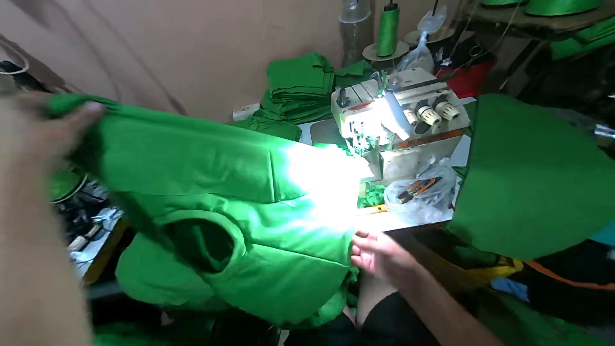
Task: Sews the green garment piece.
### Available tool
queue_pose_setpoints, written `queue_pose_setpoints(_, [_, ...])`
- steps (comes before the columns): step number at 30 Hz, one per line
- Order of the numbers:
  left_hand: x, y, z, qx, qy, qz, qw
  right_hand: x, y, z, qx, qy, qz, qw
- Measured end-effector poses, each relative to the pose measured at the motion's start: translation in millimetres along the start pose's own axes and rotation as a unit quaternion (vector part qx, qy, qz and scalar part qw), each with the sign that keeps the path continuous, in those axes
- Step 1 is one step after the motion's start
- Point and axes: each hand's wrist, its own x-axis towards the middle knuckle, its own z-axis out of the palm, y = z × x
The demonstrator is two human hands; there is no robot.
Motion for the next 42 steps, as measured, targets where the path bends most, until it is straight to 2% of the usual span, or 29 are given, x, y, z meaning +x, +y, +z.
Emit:
queue_pose_setpoints(3, [-1.1, 13.9, 69.6, 0.045, -0.056, 0.013, 0.997, 6.3, 38.7, -2.9, 0.002, 0.025, 0.015, 1.0])
queue_pose_setpoints(5, [-27.0, 29.9, 109.8, -0.007, -0.113, 0.086, 0.99, 3.6, 51.3, -9.0, -0.017, 0.044, 0.024, 0.999])
queue_pose_setpoints(8, [-90.5, 52.3, 154.2, -0.123, -0.24, 0.273, 0.923, -4.3, 55.5, -16.4, -0.065, 0.069, -0.007, 0.995])
queue_pose_setpoints(9, [-108.8, 60.0, 162.3, -0.133, -0.291, 0.304, 0.897, -6.2, 56.1, -18.1, -0.083, 0.067, -0.032, 0.994])
queue_pose_setpoints(12, [-129.4, 73.8, 179.7, -0.028, -0.408, 0.3, 0.862, -11.2, 60.6, -21.1, -0.129, 0.052, -0.082, 0.987])
queue_pose_setpoints(14, [-124.4, 69.2, 192.6, 0.006, -0.408, 0.299, 0.863, -13.8, 63.3, -18.4, -0.124, 0.062, -0.085, 0.987])
queue_pose_setpoints(18, [-111.1, 57.4, 190.1, -0.071, -0.393, 0.328, 0.856, -16.2, 63.7, -9.3, -0.087, 0.12, -0.091, 0.985])
queue_pose_setpoints(22, [-87.9, 62.8, 159.6, -0.134, -0.405, 0.346, 0.835, -21.7, 62.2, -2.9, -0.053, 0.132, -0.117, 0.983])
queue_pose_setpoints(25, [-89.4, 88.2, 116.8, -0.199, -0.367, 0.331, 0.846, -31.9, 59.5, -4.9, -0.051, 0.11, -0.147, 0.982])
queue_pose_setpoints(29, [-145.5, 125.7, 66.2, -0.231, -0.252, 0.364, 0.866, -57.0, 46.4, -7.7, -0.064, 0.106, -0.179, 0.976])
queue_pose_setpoints(34, [-222.6, 156.9, 58.2, -0.221, -0.299, 0.422, 0.827, -74.0, 35.9, -15.3, -0.119, 0.169, -0.17, 0.963])
queue_pose_setpoints(36, [-249.9, 160.7, 68.2, -0.221, -0.306, 0.442, 0.814, -79.0, 36.8, -17.4, -0.147, 0.189, -0.171, 0.956])
queue_pose_setpoints(38, [-281.4, 154.9, 93.9, -0.233, -0.281, 0.454, 0.813, -79.2, 39.1, -20.4, -0.159, 0.212, -0.171, 0.949])
queue_pose_setpoints(42, [-334.5, 146.6, 147.9, -0.253, -0.248, 0.404, 0.844, -76.2, 37.8, -20.8, -0.172, 0.246, -0.16, 0.94])
